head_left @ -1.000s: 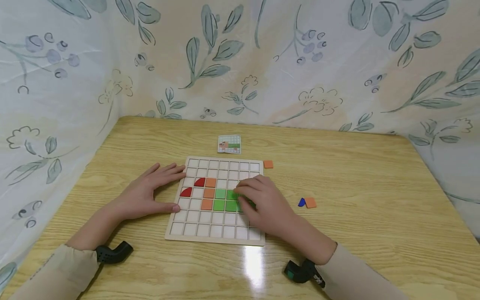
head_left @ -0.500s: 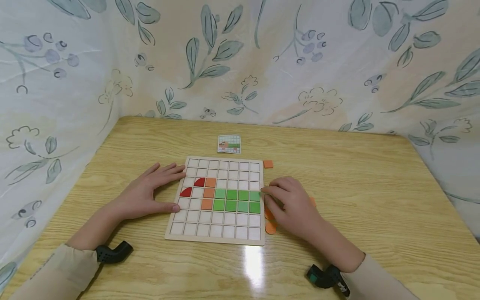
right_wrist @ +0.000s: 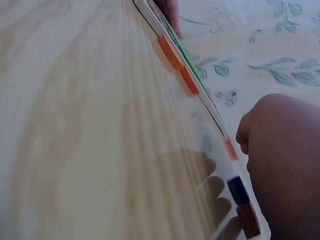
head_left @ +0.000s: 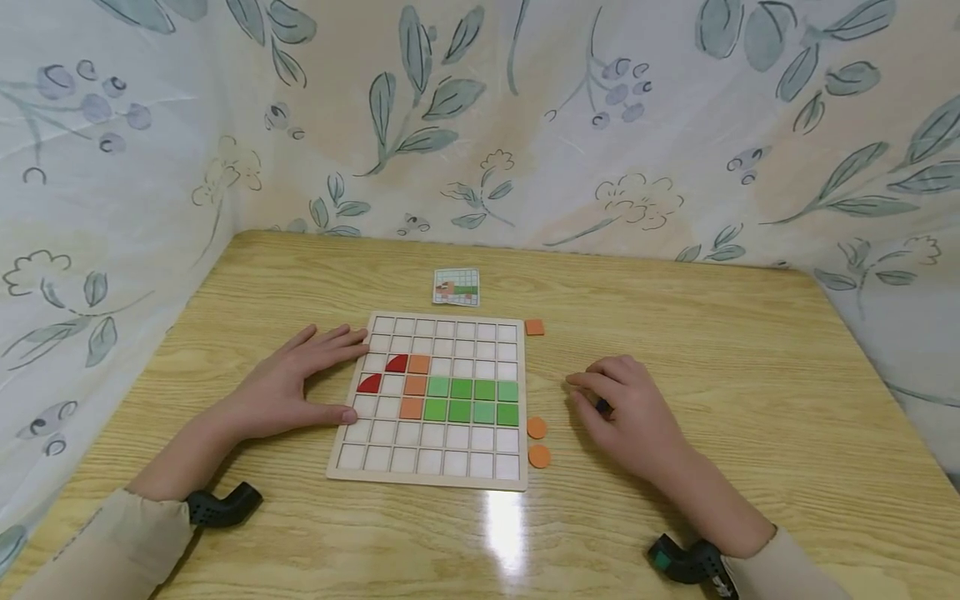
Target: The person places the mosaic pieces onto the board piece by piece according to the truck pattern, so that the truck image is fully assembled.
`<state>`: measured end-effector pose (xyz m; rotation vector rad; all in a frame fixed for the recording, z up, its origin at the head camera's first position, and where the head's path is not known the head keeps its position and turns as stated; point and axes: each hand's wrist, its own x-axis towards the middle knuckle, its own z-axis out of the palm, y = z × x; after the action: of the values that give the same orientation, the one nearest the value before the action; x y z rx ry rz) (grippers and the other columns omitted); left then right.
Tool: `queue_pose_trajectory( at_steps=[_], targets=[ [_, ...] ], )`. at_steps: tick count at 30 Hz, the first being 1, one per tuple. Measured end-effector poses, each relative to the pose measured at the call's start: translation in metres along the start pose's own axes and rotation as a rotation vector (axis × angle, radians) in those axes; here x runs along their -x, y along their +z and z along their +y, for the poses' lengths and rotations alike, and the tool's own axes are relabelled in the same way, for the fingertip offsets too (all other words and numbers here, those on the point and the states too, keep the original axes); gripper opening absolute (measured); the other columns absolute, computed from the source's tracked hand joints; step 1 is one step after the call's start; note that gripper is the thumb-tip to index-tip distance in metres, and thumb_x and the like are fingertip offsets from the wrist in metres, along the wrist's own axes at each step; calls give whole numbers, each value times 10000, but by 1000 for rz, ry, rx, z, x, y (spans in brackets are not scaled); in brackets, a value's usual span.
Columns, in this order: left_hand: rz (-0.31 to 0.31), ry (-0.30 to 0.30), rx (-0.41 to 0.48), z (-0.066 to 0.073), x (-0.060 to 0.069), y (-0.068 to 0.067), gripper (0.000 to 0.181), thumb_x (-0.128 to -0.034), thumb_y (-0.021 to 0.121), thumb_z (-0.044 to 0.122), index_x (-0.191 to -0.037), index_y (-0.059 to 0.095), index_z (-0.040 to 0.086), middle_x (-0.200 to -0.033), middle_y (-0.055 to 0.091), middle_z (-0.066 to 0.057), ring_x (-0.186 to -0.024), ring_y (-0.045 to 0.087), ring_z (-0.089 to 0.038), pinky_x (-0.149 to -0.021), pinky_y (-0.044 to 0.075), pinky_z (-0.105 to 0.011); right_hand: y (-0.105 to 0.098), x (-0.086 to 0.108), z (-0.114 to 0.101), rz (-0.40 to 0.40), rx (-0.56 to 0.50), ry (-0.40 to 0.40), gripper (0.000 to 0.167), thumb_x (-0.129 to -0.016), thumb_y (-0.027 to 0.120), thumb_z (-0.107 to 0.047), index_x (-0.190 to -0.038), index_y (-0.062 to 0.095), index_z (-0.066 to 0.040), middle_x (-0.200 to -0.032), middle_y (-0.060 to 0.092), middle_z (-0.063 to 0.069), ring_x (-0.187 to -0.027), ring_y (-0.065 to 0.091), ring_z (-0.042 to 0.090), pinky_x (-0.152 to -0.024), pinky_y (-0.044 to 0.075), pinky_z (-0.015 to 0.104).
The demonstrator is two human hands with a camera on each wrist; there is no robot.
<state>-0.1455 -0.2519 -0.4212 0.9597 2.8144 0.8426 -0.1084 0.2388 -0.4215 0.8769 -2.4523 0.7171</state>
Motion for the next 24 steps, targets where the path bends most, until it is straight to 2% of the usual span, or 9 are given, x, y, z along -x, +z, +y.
queue_pose_trajectory(
  at_steps=[8,17,24],
  targets=[
    [-14,9,-14,2,-1,0,922,-891,880,566,-1655,515,204,-1741,407,6,-1633,310,-311,-1367,64,-455,-10,11,9,-20,48,11,165,-884,865,-70,-1048,844,-70,-881,657,-34,-784,484,126,-751,449,396],
    [1,-3,3,0,-1,0,928,-868,903,560,-1653,520,248,-1738,406,58,-1638,304,-271,-1366,53,-416,-18,22,15,-43,56,66,220,-867,901,-108,-1078,850,-79,-897,656,-44,-822,516,140,-772,451,407],
    [7,12,-2,-2,0,2,924,-872,900,559,-1653,521,242,-1738,410,45,-1634,311,-282,-1365,59,-412,-18,20,15,-48,49,65,219,-880,892,-86,-1093,843,-70,-940,725,-19,-836,571,151,-804,478,431]
  ],
)
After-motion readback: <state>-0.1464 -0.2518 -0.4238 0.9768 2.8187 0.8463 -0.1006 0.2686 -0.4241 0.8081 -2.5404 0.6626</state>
